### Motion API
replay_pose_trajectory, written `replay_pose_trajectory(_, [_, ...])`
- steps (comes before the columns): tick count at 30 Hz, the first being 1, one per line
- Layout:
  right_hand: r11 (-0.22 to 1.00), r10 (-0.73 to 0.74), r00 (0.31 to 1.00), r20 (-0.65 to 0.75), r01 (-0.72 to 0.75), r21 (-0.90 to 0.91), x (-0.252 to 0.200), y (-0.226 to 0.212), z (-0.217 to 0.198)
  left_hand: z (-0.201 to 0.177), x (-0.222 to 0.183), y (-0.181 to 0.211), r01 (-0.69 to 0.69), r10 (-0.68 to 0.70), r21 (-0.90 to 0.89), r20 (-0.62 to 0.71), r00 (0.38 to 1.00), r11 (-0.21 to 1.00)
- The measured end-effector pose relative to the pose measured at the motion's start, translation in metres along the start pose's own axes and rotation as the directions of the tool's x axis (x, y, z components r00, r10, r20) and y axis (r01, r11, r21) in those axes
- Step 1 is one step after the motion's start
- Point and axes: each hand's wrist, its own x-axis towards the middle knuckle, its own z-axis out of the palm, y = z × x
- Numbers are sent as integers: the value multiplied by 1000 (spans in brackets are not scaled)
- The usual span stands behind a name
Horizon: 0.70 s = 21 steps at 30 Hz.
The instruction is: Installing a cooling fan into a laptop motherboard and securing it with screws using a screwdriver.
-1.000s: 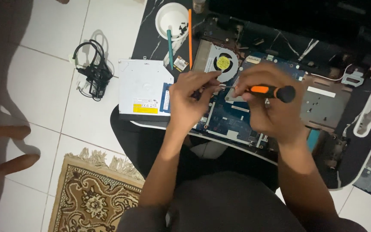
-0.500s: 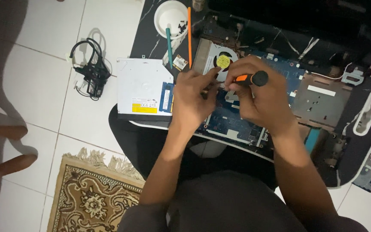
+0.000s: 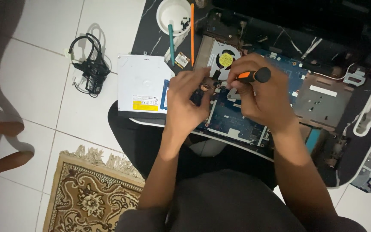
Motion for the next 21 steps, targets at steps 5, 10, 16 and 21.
replay_pose_trajectory(5, [999,-43,999,-2,43,6,3,-1,1,3,-3,-4,-46,46,-6,-9,999,999])
replay_pose_trajectory(10, [990,-111,994,-22,108,-86,7,-4,1,3,4,-2,-144,137,-112,-65,988,983])
replay_pose_trajectory(16, [984,-20,999,-38,13,-176,19,-18,-4,11,13,-13,-71,88,-336,37,995,939])
replay_pose_trajectory(21, [1000,24,997,71,-25,11,28,-34,-26,16,18,-15,-165,170,-255,-6,986,953])
